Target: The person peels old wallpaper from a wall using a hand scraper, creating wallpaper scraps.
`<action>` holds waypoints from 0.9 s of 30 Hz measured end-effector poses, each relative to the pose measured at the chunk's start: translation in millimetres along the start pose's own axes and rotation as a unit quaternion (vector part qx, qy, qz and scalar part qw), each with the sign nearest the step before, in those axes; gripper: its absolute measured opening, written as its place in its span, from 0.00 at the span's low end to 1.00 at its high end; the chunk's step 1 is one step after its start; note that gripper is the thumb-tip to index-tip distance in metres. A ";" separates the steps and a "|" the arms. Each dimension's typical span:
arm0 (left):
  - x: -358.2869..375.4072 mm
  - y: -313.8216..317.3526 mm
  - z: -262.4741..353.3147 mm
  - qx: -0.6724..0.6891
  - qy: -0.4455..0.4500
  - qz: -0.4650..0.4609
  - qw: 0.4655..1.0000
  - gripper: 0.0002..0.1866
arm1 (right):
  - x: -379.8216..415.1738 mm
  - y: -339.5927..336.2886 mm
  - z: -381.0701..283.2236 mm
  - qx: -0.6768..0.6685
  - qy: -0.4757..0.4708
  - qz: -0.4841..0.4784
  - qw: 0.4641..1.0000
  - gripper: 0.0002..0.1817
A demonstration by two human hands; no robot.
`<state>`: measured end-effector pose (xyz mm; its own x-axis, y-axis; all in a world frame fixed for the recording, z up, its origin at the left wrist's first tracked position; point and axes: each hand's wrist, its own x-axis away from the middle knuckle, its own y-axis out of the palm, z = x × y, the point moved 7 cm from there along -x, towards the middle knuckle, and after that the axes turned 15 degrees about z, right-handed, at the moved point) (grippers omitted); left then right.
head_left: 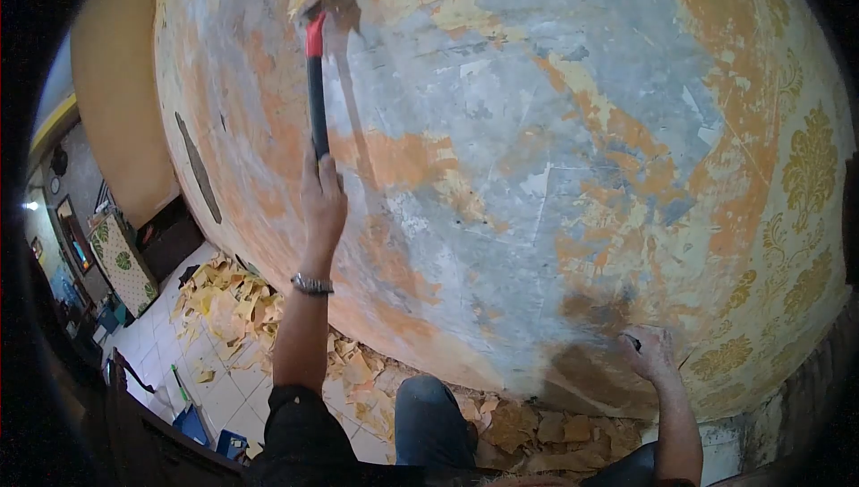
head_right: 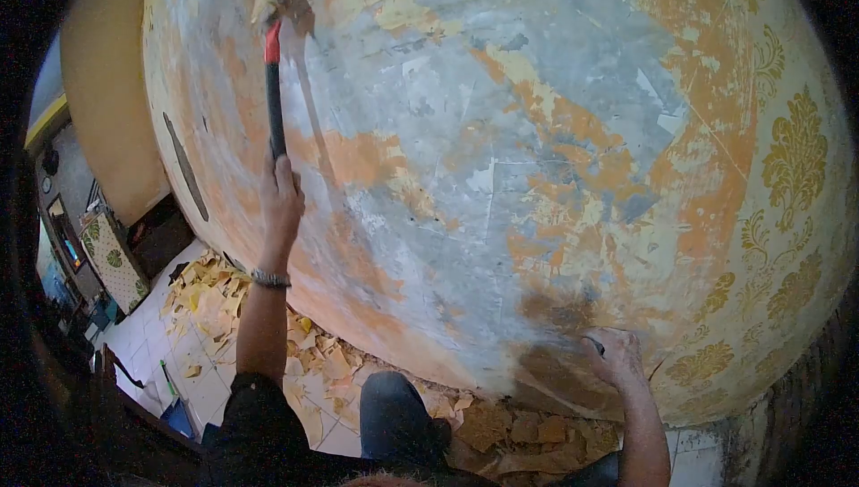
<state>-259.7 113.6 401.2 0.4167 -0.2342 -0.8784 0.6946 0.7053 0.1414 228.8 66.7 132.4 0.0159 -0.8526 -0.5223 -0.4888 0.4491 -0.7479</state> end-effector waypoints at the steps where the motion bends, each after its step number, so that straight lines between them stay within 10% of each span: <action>1: 14.3 -4.0 -10.9 0.008 -0.028 0.010 1.000 0.24 | 1.0 0.5 1.3 0.000 0.001 0.000 1.000 0.16; 16: -66.9 51.0 36.3 -0.056 0.135 0.031 0.989 0.25 | 1.2 4.0 0.4 -0.001 0.008 0.006 1.000 0.20; 19: -54.4 50.1 37.5 -0.043 0.000 -0.018 0.999 0.25 | 4.9 7.7 10.9 0.001 0.006 0.031 1.000 0.14; 24: -82.6 63.9 35.7 -0.056 0.212 0.074 0.973 0.23 | -0.4 -1.9 -3.1 -0.056 0.018 0.044 0.997 0.15; 27: -63.5 57.7 45.4 -0.008 0.099 0.019 0.995 0.23 | -0.9 4.1 3.0 -0.039 0.044 -0.011 0.998 0.18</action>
<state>-219.4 138.9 485.8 0.3185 -0.0722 -0.9452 0.6707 0.7218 0.1709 229.4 70.1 128.6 -0.0476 -0.8838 -0.4655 -0.5557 0.4107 -0.7229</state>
